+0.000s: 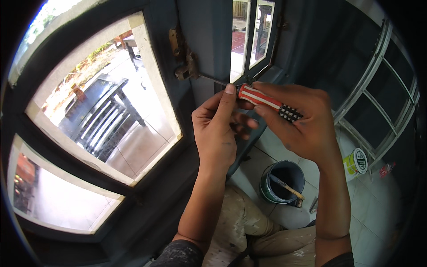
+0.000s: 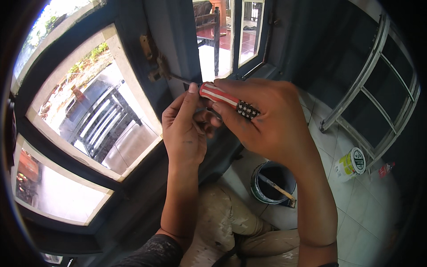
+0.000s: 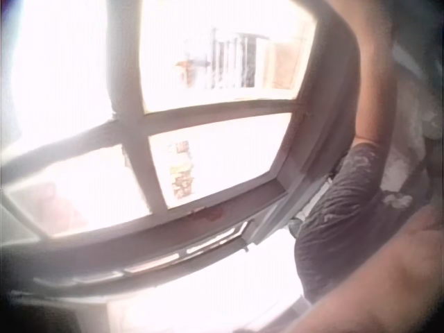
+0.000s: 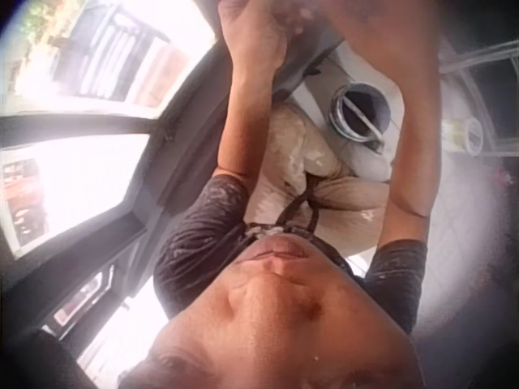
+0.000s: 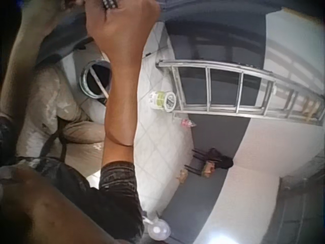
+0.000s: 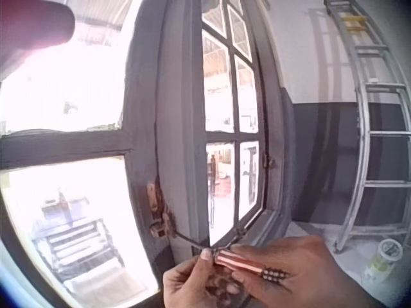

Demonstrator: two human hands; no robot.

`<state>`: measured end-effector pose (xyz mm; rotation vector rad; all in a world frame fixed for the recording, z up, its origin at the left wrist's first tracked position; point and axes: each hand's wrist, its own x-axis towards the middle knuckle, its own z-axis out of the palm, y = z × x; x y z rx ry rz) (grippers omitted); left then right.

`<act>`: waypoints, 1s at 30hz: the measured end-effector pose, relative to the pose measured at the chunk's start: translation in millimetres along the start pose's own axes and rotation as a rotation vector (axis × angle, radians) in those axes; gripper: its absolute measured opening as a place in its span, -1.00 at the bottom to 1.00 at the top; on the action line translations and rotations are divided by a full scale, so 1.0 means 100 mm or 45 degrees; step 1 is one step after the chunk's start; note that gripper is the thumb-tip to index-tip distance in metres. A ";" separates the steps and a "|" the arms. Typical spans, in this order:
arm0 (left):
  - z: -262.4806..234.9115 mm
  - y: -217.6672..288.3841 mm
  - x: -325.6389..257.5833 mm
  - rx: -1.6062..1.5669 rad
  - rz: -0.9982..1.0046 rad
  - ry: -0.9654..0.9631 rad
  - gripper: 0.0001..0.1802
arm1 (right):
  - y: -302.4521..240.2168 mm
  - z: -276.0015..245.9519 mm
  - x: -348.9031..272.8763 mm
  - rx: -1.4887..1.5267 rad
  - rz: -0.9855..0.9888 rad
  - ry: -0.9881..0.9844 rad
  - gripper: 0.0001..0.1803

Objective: The person uses a screwdriver to loosen and remove screws from a door hinge, then uses pliers to pull out the hinge pin. The person works on the hinge area of a dark-colored door with glass panels.

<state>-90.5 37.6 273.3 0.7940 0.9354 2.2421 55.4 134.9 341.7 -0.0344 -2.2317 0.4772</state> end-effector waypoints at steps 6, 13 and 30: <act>0.24 0.05 -0.02 -0.206 -0.059 -0.075 -0.56 | -0.10 0.01 0.05 -0.131 0.078 -0.022 -0.73; 0.25 0.02 -0.01 -0.390 0.014 -0.210 -0.50 | -0.53 0.18 0.07 -0.940 0.247 -0.076 -0.66; 0.12 0.00 0.09 -0.218 -0.050 -0.249 -0.40 | -0.22 0.01 0.19 -0.421 0.185 -0.187 -0.65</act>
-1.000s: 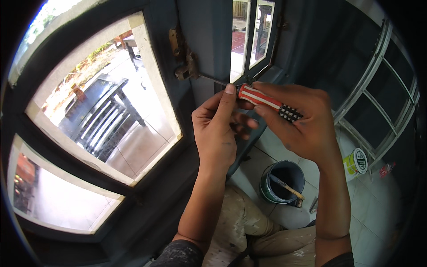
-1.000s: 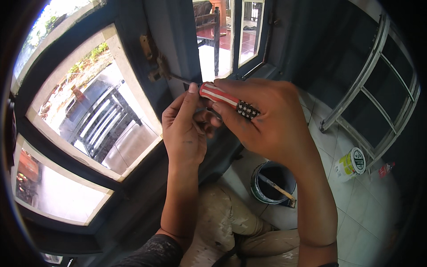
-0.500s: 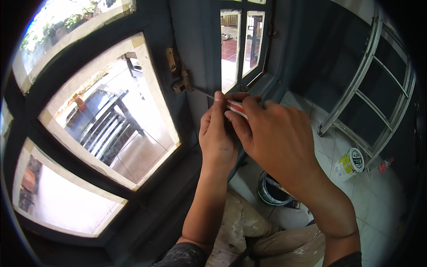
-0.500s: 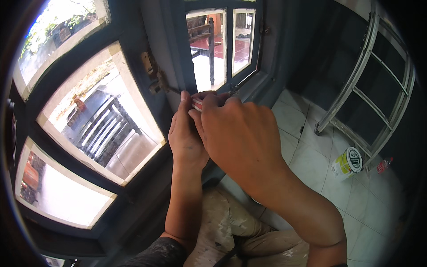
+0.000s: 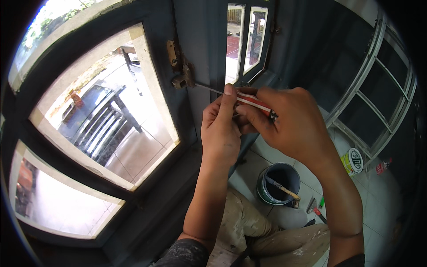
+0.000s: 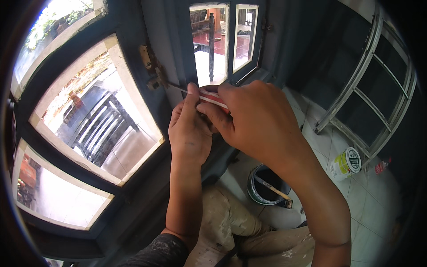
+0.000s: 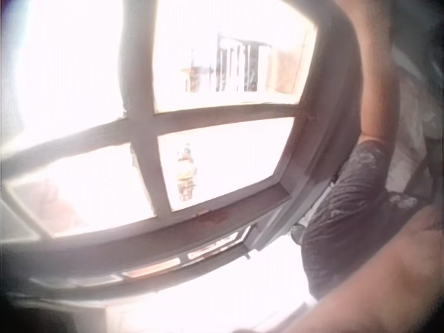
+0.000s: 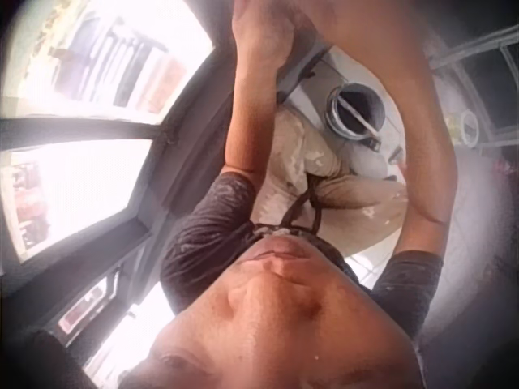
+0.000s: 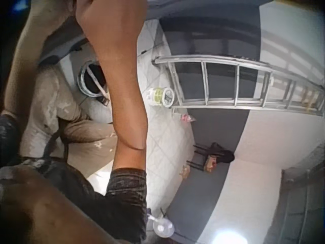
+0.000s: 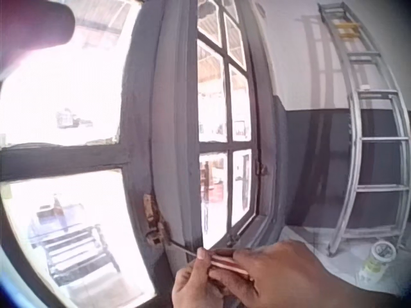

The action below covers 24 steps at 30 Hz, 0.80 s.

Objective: The person uses a screwdriver to loosen and remove screws from a door hinge, then uses pliers to pull out the hinge pin. The person works on the hinge area of a dark-colored door with glass panels.

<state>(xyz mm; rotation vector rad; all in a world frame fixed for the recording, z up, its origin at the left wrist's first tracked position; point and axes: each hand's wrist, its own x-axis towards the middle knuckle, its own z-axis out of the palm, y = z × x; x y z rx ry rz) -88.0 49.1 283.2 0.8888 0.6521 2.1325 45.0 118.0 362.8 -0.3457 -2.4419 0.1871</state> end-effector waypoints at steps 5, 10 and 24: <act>0.04 -0.06 0.04 0.303 -0.040 0.163 -0.41 | 0.39 0.32 -0.08 0.416 -0.007 -0.015 -0.73; -0.02 0.03 -0.38 0.308 0.038 0.240 -0.52 | 0.22 0.43 -0.11 0.271 -0.149 0.043 -0.74; -0.73 -0.02 -1.91 1.642 0.592 0.077 -0.75 | 0.48 0.22 -3.21 0.292 0.874 0.231 -0.48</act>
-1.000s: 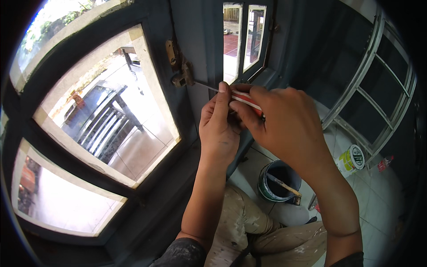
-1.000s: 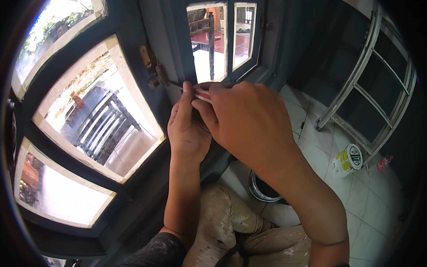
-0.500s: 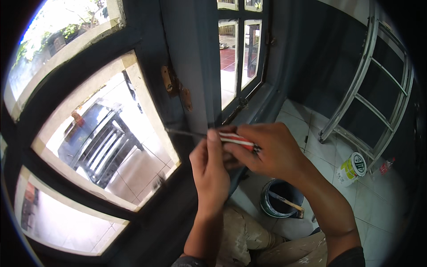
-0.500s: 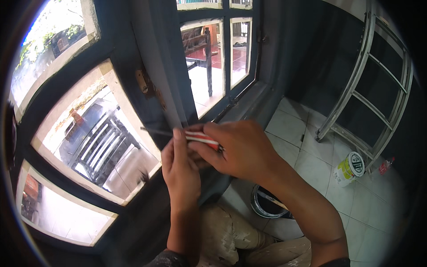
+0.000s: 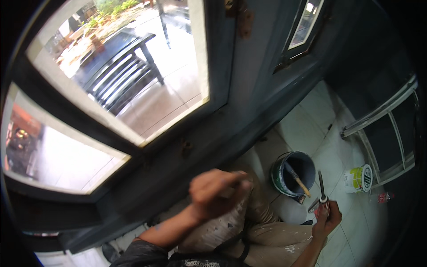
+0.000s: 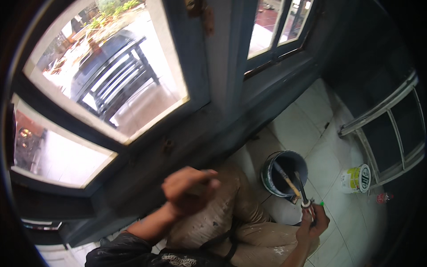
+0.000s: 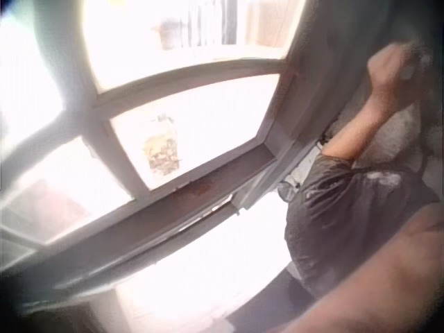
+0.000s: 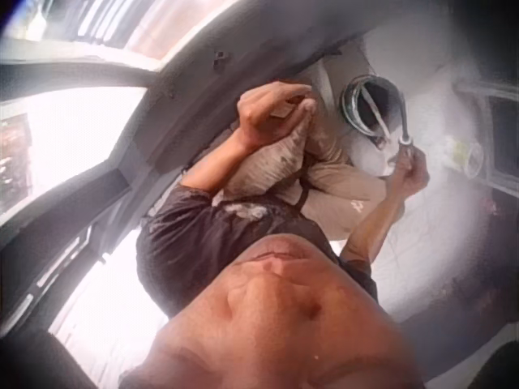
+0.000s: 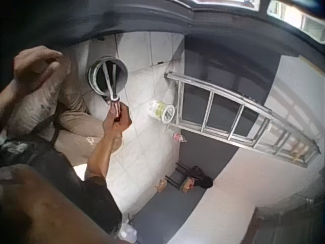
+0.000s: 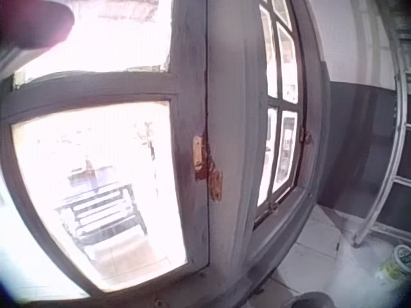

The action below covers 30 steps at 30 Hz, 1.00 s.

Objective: The person uses a screwdriver to loosen and remove screws from a door hinge, then uses pliers to pull out the hinge pin. The person works on the hinge area of a dark-colored door with glass panels.

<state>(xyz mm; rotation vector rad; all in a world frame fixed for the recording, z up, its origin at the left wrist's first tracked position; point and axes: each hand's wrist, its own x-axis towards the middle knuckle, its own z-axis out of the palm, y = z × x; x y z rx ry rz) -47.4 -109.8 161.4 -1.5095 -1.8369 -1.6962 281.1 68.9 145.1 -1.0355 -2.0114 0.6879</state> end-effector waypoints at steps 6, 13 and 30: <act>-0.65 -0.14 0.16 0.836 -0.433 -0.095 -0.48 | 0.34 -0.06 -0.93 0.347 0.364 0.127 -0.65; -0.59 -0.44 0.04 0.982 -0.403 -0.258 -0.59 | 0.15 0.05 -1.11 0.241 0.115 0.085 -0.61; 1.41 -0.56 0.32 0.334 -0.221 -0.359 -0.69 | 0.16 -0.32 -1.31 0.044 0.157 -0.135 -0.57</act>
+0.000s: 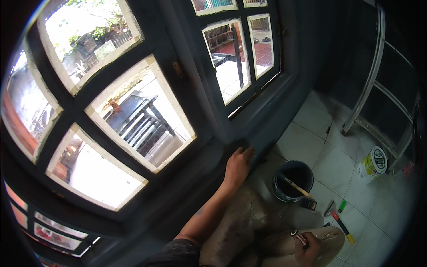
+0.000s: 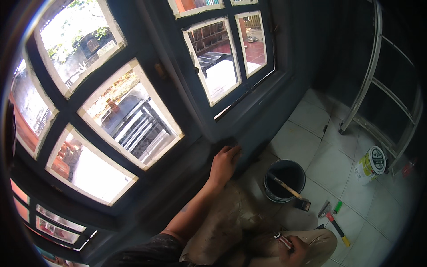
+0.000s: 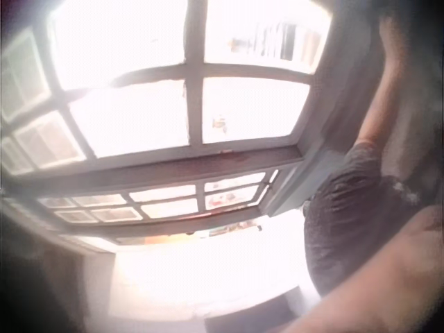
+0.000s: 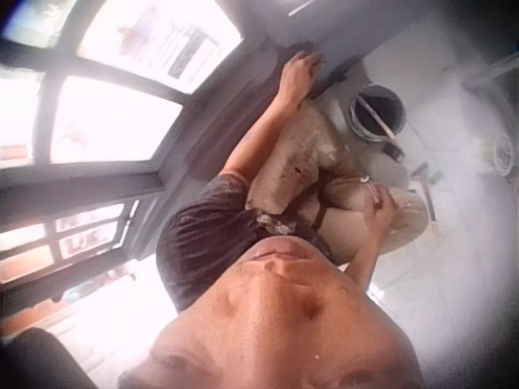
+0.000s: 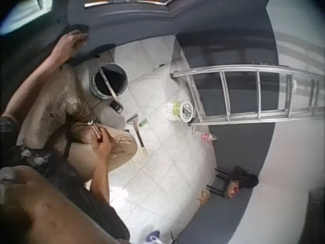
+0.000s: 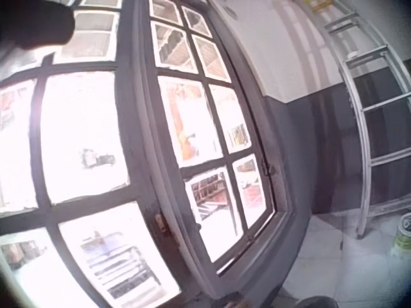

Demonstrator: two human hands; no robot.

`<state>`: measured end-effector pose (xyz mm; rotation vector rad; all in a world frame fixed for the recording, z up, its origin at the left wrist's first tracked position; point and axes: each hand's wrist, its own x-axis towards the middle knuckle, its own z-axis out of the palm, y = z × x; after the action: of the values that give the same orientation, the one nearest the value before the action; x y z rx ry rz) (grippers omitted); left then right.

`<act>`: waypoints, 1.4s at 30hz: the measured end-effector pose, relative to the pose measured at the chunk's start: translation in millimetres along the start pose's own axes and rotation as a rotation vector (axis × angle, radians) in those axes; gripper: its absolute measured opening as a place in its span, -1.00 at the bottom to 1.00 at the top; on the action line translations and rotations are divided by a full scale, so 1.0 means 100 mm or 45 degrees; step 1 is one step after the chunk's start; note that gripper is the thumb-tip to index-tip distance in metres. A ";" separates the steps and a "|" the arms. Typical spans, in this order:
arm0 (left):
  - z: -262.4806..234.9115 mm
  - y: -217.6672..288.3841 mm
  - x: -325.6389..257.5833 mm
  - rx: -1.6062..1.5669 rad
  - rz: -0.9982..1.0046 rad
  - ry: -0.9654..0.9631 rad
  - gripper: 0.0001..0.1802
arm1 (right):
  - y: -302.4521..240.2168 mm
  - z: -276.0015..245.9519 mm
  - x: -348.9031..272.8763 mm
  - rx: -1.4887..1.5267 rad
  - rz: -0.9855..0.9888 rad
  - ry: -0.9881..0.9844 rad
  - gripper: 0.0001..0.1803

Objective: The person uses a screwdriver to loosen and remove screws from a door hinge, then uses pliers to pull out the hinge pin. The person works on the hinge area of a dark-colored door with glass panels.

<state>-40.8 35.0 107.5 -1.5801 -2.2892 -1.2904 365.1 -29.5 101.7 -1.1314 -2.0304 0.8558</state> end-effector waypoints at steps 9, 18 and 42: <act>0.08 0.01 -0.18 0.127 -0.207 -0.448 -0.46 | 0.18 0.33 -0.20 0.282 0.252 -0.128 -0.73; 0.14 -0.65 -1.31 0.083 0.085 -0.339 -0.47 | -0.04 0.59 0.19 0.293 0.112 -0.148 -0.72; -0.80 -0.10 -0.89 -0.889 -0.159 -0.151 -0.74 | -1.21 1.16 0.81 0.527 0.089 -0.086 -0.71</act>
<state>-37.4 -84.4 109.5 -1.7271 -2.1444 -2.2633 184.9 -33.6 148.3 -0.9516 -1.7605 1.2935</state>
